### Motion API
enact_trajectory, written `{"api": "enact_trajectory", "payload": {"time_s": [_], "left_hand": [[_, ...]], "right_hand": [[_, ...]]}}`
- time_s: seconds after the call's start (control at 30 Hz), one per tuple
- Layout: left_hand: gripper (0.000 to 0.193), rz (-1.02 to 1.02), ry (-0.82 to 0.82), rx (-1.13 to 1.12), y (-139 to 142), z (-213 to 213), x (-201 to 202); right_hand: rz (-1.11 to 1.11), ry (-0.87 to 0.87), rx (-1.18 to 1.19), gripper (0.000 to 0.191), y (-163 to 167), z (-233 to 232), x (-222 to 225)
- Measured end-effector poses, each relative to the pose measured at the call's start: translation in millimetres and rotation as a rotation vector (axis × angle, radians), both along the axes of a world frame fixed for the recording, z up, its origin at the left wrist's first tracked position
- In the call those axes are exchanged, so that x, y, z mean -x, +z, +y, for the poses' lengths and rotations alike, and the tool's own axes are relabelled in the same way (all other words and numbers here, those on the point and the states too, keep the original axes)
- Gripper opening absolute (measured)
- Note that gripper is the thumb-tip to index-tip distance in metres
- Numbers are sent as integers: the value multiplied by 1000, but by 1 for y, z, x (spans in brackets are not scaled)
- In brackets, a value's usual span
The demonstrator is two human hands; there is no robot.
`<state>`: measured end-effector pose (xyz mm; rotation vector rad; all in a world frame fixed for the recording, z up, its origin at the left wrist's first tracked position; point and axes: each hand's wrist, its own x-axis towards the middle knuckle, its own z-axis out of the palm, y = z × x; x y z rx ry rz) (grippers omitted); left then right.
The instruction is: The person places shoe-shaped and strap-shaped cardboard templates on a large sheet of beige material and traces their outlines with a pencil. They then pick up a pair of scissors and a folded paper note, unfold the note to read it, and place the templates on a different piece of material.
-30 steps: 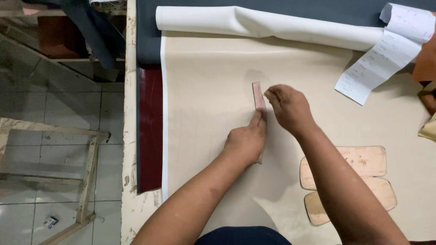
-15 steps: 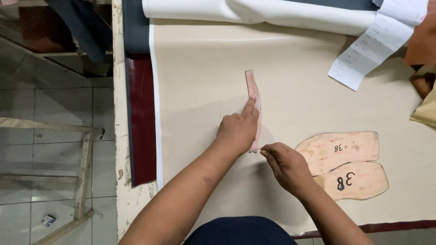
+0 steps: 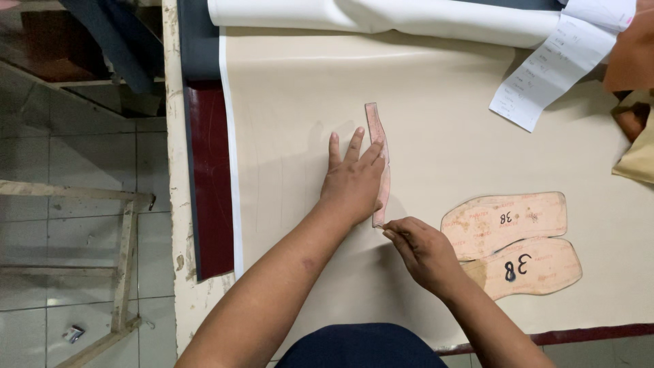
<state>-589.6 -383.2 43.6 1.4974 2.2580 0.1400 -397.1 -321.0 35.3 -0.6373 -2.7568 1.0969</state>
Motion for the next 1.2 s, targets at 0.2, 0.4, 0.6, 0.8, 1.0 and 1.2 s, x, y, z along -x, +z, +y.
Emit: {"api": "enact_trajectory", "payload": {"time_s": [0.2, 0.4, 0.6, 0.8, 1.0, 1.2], "left_hand": [[73, -11, 11, 6, 3, 0, 4], [41, 45, 29, -131, -10, -2, 9], [42, -83, 101, -111, -33, -3, 10], [57, -72, 169, -367, -35, -34, -9], [16, -310, 327, -1153, 54, -135, -81], [16, -214, 388, -1254, 111, -241, -131]], "right_hand": [[21, 31, -13, 12, 6, 0, 9], [133, 22, -170, 11, 6, 17, 41], [251, -78, -190, 10, -7, 35, 73], [95, -159, -220, 19, -24, 18, 48], [-153, -187, -251, 60, -29, -6, 33], [-293, -252, -305, 59, -39, -12, 24]]}}
